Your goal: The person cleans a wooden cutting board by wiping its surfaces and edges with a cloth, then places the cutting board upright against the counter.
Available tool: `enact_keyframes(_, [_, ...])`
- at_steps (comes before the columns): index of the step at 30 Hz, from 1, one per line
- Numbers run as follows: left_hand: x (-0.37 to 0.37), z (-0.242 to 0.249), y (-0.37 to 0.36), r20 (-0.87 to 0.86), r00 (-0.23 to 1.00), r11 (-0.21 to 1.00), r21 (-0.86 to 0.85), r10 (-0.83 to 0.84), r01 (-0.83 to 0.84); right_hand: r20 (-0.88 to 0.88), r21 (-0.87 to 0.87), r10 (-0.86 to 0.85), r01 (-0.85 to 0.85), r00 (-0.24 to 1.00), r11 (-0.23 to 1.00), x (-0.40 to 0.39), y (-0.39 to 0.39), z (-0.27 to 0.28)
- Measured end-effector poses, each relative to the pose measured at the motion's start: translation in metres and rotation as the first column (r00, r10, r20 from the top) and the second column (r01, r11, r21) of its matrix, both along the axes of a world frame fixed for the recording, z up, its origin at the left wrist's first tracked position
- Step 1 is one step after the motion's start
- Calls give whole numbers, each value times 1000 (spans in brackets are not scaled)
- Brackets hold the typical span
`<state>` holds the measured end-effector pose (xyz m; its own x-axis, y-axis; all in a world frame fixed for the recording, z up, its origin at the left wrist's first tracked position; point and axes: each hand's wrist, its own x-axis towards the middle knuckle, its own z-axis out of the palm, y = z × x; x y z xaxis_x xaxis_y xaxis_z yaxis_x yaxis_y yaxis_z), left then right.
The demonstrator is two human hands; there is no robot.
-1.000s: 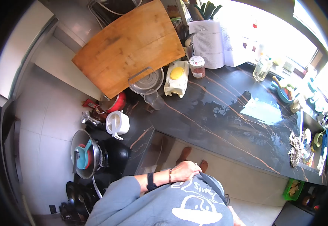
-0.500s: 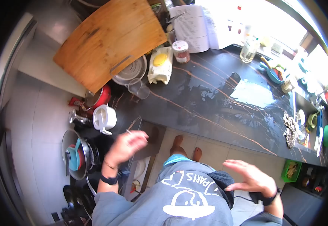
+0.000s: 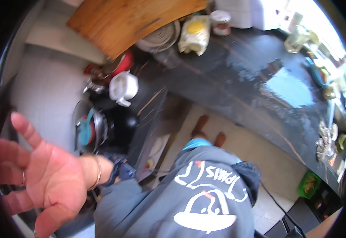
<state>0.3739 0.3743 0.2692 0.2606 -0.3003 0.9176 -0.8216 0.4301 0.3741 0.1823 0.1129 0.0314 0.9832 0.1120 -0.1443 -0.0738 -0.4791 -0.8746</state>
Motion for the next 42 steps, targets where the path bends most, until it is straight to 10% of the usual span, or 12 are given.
enact_keyframes(25, [-13, -4, -2, -101, 995, 998, -53, -21, 16, -65, 168, 147, -134, 987, 977, 9, 5, -18])
enact_keyframes(42, [-13, 17, 14, -73, 990, 968, -232, -118, 98, 517, 421, 18, -273, 856, 865, 128, -82, 163])
